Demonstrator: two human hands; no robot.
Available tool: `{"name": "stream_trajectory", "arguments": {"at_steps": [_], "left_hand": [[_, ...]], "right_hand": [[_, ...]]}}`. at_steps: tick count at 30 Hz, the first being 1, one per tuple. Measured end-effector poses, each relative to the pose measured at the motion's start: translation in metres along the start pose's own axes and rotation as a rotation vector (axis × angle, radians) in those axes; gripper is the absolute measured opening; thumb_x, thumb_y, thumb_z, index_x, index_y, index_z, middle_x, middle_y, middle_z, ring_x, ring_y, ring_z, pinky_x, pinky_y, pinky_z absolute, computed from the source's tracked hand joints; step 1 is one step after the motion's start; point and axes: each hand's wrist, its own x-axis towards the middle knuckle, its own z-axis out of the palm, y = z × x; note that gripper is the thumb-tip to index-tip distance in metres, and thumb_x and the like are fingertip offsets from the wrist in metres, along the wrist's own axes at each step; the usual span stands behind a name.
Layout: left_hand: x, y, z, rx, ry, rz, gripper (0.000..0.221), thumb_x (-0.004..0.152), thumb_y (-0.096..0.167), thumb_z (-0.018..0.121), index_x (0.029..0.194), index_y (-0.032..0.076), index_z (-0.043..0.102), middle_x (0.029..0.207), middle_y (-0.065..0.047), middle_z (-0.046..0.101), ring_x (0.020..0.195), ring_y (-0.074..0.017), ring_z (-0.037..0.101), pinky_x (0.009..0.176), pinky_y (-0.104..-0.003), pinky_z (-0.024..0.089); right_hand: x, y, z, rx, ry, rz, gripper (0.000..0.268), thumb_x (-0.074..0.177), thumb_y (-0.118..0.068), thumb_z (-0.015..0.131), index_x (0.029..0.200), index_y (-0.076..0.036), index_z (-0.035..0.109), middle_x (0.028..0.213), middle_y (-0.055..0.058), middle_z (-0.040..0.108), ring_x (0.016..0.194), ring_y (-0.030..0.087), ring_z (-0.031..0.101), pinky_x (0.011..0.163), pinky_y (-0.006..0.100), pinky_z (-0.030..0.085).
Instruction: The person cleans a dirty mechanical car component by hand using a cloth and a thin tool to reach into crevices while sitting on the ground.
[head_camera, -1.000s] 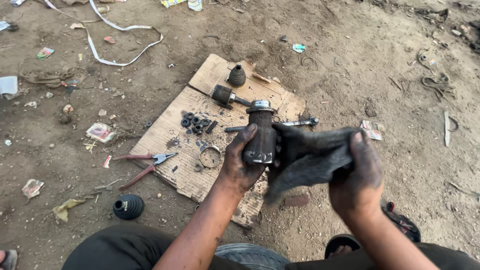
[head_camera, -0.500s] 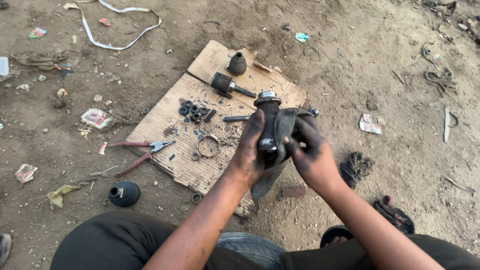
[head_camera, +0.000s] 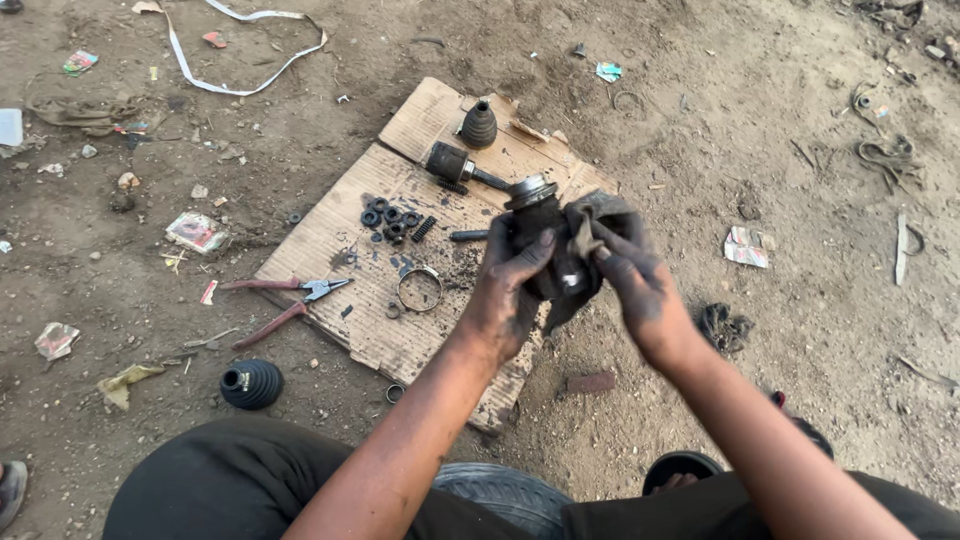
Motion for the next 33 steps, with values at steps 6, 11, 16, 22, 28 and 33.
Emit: {"name": "stream_trajectory", "arguments": {"at_steps": [6, 11, 16, 22, 28, 33], "left_hand": [[0.006, 0.011, -0.007, -0.034, 0.022, 0.097, 0.096, 0.071, 0.031, 0.089, 0.147, 0.020, 0.031, 0.127, -0.012, 0.055, 0.124, -0.0318, 0.056, 0.110, -0.052, 0.050], [0.005, 0.011, -0.012, -0.005, 0.034, 0.015, 0.097, 0.071, 0.044, 0.086, 0.146, 0.020, 0.031, 0.124, -0.016, 0.057, 0.119, -0.0369, 0.058, 0.101, -0.055, 0.052], [0.003, -0.001, -0.002, -0.015, 0.088, -0.007, 0.091, 0.072, 0.041, 0.082, 0.143, 0.022, 0.028, 0.125, -0.012, 0.057, 0.116, -0.0316, 0.059, 0.098, -0.051, 0.053], [-0.002, 0.006, 0.001, -0.059, 0.004, 0.064, 0.067, 0.079, 0.042, 0.084, 0.127, 0.010, 0.049, 0.112, -0.010, 0.065, 0.106, -0.0242, 0.067, 0.091, -0.039, 0.059], [-0.002, -0.004, 0.002, -0.093, -0.047, 0.085, 0.060, 0.073, 0.047, 0.092, 0.104, 0.005, 0.061, 0.092, -0.007, 0.066, 0.087, -0.0215, 0.068, 0.080, -0.037, 0.061], [-0.001, -0.013, -0.004, -0.092, 0.034, 0.041, 0.046, 0.079, 0.040, 0.088, 0.098, 0.007, 0.063, 0.086, -0.005, 0.066, 0.076, -0.0188, 0.068, 0.071, -0.031, 0.061]], "right_hand": [[-0.004, -0.010, -0.027, -0.011, -0.010, -0.027, 0.046, 0.099, -0.018, 0.039, 0.128, 0.003, 0.067, 0.142, 0.019, 0.060, 0.137, 0.032, 0.053, 0.123, 0.044, 0.031], [-0.006, -0.018, -0.031, -0.068, -0.191, -0.203, 0.036, 0.098, -0.008, 0.043, 0.119, 0.004, 0.069, 0.145, 0.019, 0.062, 0.130, 0.031, 0.064, 0.113, 0.044, 0.049], [0.003, -0.011, -0.011, -0.236, -0.065, -0.095, 0.041, 0.095, -0.004, 0.051, 0.134, -0.006, 0.064, 0.143, 0.016, 0.061, 0.114, 0.029, 0.067, 0.094, 0.042, 0.056], [0.004, 0.010, 0.004, -0.331, -0.036, 0.122, 0.050, 0.108, -0.029, 0.056, 0.150, -0.003, 0.045, 0.146, 0.019, 0.056, 0.128, 0.027, 0.055, 0.106, 0.041, 0.045], [-0.006, 0.017, 0.024, -0.129, -0.082, 0.101, 0.073, 0.089, -0.045, 0.066, 0.143, -0.003, 0.042, 0.127, 0.021, 0.068, 0.117, 0.030, 0.067, 0.100, 0.041, 0.053], [-0.004, 0.015, 0.035, -0.314, -0.051, 0.248, 0.076, 0.089, -0.049, 0.065, 0.148, -0.006, 0.046, 0.130, 0.021, 0.070, 0.118, 0.031, 0.070, 0.102, 0.041, 0.053]]}}
